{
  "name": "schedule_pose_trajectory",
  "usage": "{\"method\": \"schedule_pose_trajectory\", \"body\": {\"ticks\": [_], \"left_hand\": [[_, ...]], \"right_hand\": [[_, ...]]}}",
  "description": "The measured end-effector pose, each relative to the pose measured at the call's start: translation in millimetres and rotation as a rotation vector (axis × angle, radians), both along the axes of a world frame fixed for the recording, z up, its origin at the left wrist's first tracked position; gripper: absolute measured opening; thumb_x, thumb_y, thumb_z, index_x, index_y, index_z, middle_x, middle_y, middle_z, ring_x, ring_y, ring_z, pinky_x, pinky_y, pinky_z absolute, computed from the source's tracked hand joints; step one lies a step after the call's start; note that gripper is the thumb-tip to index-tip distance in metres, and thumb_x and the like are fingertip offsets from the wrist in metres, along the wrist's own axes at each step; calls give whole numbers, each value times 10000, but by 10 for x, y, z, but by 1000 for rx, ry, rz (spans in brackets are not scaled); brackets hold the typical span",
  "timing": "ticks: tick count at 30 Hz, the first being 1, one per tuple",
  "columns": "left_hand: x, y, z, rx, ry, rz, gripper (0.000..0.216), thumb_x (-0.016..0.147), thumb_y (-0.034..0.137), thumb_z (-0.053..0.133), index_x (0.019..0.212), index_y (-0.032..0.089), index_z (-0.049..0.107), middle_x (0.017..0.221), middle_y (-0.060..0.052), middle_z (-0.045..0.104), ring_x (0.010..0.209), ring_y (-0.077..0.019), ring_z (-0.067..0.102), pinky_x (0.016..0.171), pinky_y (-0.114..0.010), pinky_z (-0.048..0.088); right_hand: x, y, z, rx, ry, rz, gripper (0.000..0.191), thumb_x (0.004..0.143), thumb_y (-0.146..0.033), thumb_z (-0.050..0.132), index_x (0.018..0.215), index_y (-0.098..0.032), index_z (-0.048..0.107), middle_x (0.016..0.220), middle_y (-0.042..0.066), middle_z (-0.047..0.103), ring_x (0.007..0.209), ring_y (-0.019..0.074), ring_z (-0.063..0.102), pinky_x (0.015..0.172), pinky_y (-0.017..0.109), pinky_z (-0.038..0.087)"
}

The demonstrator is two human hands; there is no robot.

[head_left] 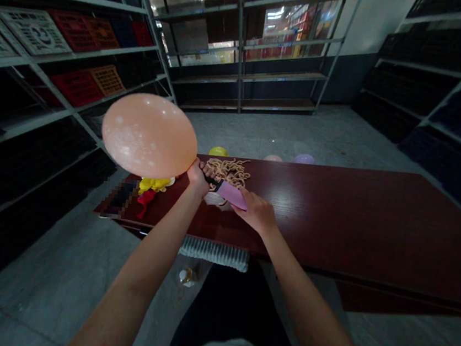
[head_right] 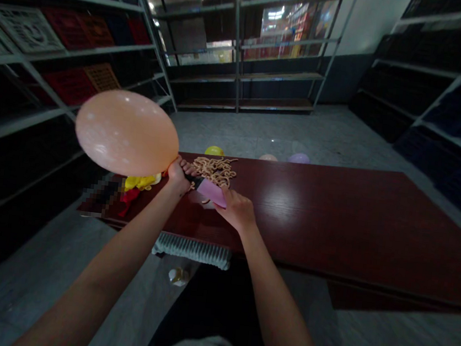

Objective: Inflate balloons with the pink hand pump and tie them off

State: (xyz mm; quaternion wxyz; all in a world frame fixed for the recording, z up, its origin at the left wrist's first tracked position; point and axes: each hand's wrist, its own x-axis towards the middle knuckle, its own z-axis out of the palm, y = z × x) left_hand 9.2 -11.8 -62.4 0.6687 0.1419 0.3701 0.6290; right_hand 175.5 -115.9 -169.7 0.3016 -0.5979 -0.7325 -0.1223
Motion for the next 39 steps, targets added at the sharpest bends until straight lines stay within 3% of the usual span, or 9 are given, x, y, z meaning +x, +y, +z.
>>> {"method": "schedule_pose_trajectory", "body": {"ticks": [4, 8, 16, 19, 24, 28, 33, 36, 39], "left_hand": [[-257, -110, -55, 15, -50, 49, 435, 1026, 262, 389, 619, 211, 244, 461, 81, 211, 340, -68, 219, 395, -224, 219], [-484, -154, 32, 31, -55, 100, 431, 1023, 232, 375, 614, 207, 241, 456, 78, 211, 338, -68, 212, 393, -225, 209], [-937, -124, 557, 181, 30, 134, 463, 1019, 350, 439, 630, 213, 228, 453, 77, 218, 339, -79, 224, 386, -226, 242], [-896, -201, 792, 240, 78, 136, 520, 990, 421, 531, 628, 211, 221, 449, 81, 216, 343, -71, 221, 384, -222, 237], [-494, -295, 998, 373, 81, 147, 535, 1044, 423, 438, 594, 206, 248, 449, 68, 201, 342, -69, 201, 372, -217, 228], [-68, -227, 881, 385, 104, 106, 579, 995, 503, 533, 578, 208, 260, 443, 69, 209, 336, -63, 197, 360, -224, 207], [431, -206, 481, 342, 135, 25, 566, 1004, 452, 530, 559, 210, 276, 419, 64, 220, 322, -65, 212, 353, -240, 184], [557, -222, 316, 310, 137, 0, 548, 1002, 424, 530, 562, 212, 281, 420, 66, 225, 319, -68, 228, 357, -244, 189], [493, -211, 252, 262, 118, -7, 529, 1004, 405, 516, 571, 216, 276, 430, 70, 230, 323, -71, 226, 362, -246, 198]], "right_hand": [[-8, -25, 22, -2, -68, 72, 417, 909, -465, 652, 1230, -199, 628, 1003, 68, 768, 852, 207, 713, 677, 277, 434], [1, -47, 40, -2, -75, 110, 408, 907, -469, 663, 1220, -208, 629, 1007, 66, 767, 877, 214, 719, 707, 282, 460], [-9, -50, 57, -23, 31, 161, 447, 892, -472, 687, 1252, -217, 616, 1108, 75, 764, 914, 225, 737, 756, 305, 528], [2, -57, 56, -15, 80, 169, 458, 891, -466, 683, 1264, -209, 612, 1134, 83, 760, 931, 229, 737, 782, 314, 541], [57, -63, 34, -11, 154, 80, 478, 860, -411, 692, 1282, -204, 609, 1119, 80, 762, 908, 225, 737, 781, 305, 539], [84, -37, -1, -29, 184, 20, 475, 863, -437, 669, 1264, -189, 613, 1106, 87, 762, 892, 228, 736, 756, 309, 531], [97, -16, -10, -40, 194, -44, 496, 876, -448, 642, 1287, -174, 598, 1100, 107, 761, 889, 246, 732, 717, 307, 509], [100, -18, 6, -47, 182, -76, 485, 876, -453, 636, 1271, -171, 607, 1100, 110, 762, 885, 245, 728, 695, 296, 488], [87, -23, 16, -30, 162, -74, 477, 865, -445, 653, 1255, -172, 619, 1108, 100, 764, 885, 231, 726, 692, 286, 474]]}}
